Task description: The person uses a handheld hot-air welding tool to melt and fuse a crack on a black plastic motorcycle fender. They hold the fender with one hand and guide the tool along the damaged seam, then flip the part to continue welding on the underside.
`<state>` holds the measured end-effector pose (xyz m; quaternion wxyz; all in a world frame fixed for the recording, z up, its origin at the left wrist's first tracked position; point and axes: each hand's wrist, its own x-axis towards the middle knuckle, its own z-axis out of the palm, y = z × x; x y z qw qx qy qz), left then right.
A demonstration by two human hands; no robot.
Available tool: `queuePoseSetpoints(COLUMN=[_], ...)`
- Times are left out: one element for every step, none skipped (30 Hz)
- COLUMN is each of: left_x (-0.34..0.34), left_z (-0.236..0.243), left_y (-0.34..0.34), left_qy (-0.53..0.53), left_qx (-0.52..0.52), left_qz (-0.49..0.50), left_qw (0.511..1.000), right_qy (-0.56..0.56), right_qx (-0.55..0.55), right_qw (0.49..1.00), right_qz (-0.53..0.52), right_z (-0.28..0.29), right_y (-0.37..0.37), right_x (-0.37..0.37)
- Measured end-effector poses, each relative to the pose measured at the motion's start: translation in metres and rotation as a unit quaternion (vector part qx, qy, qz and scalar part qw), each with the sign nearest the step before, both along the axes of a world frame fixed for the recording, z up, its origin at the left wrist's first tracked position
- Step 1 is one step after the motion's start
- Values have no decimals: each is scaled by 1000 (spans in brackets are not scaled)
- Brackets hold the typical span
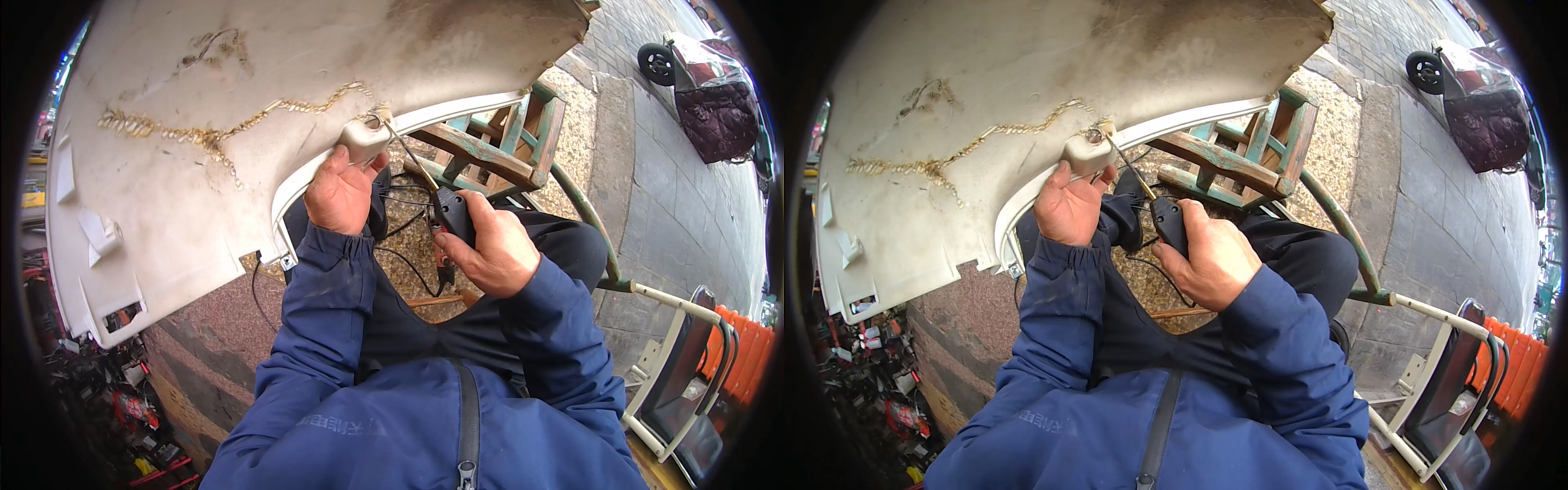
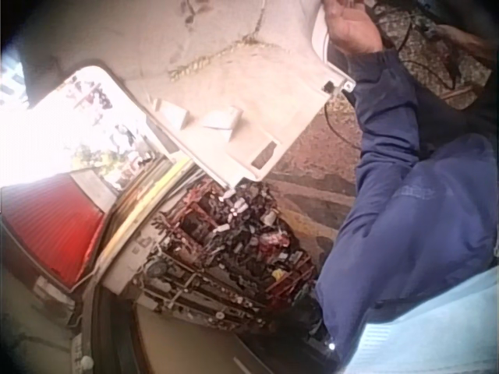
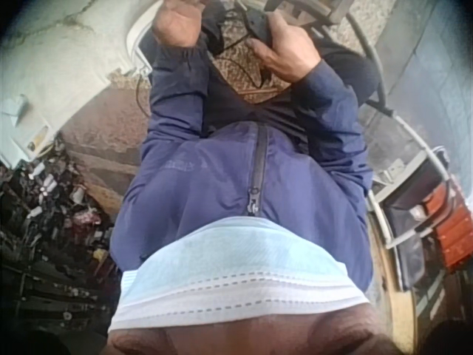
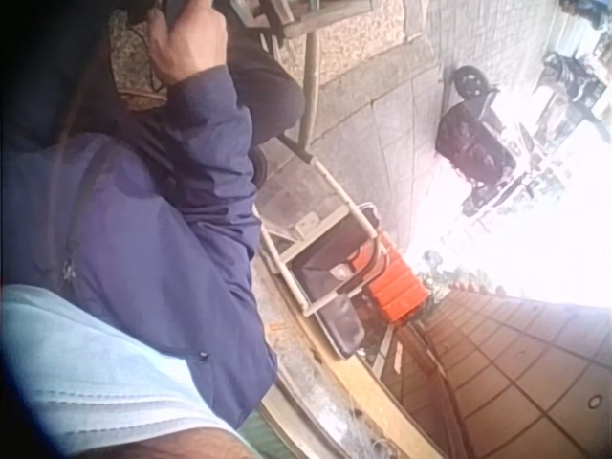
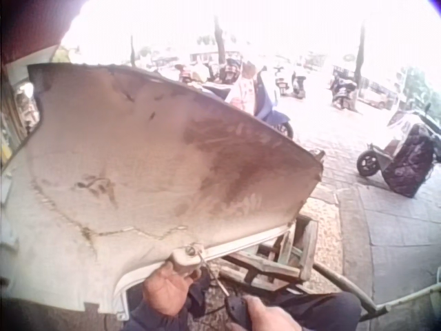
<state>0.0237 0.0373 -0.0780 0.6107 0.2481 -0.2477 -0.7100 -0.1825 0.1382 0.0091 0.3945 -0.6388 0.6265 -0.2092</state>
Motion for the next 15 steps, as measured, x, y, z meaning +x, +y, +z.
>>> queuePoseSetpoints(left_x=[0, 0, 0, 0, 0, 0, 0, 0, 0, 0, 0, 0, 0, 0, 0], left_z=[0, 0, 0, 0, 0, 0, 0, 0, 0, 0, 0, 0, 0, 0, -1], left_y=[0, 0, 0, 0, 0, 1, 0, 1, 1, 1, 1, 1, 1, 0, 0], left_qy=[0, 0, 1, 1, 2, 1, 0, -1, -1, -1, -1, -1, 0, 1, 7], left_qx=[0, 0, 1, 2, 3, 3, 3, 2, 1, 0, -1, -2, -3, -4, -3], left_qz=[-1, -2, -1, 0, 0, 1, 1, 1, 1, 1, 0, -1, -2, -3, -5], left_qw=[1000, 1000, 1000, 1000, 1000, 1000, 1000, 1000, 1000, 1000, 1000, 1000, 1000, 1000, 1000], right_qy=[4, 6, 10, 13, 11, 9, 6, 7, 8, 9, 7, 5, 7, 4, 4], right_qx=[0, -2, -1, -2, -6, -12, -17, -19, -19, -19, -22, -24, -23, -28, -30], right_qw=[1000, 1000, 1000, 1000, 1000, 1000, 1000, 1000, 1000, 1000, 1000, 1000, 1000, 1000, 999], right_qz=[-1, 1, 2, 2, 4, 4, 5, 6, 7, 7, 9, 10, 10, 12, 13], right_z=[1, 2, 2, 3, 3, 4, 4, 3, 3, 3, 2, 1, 1, 1, 0], right_y=[0, 0, 0, 0, 0, 1, 1, 1, 1, 1, 1, 1, 1, 1, 1], right_x=[0, 0, 0, 0, 0, 0, 1, 1, 1, 1, 1, 1, 1, 1, 1])
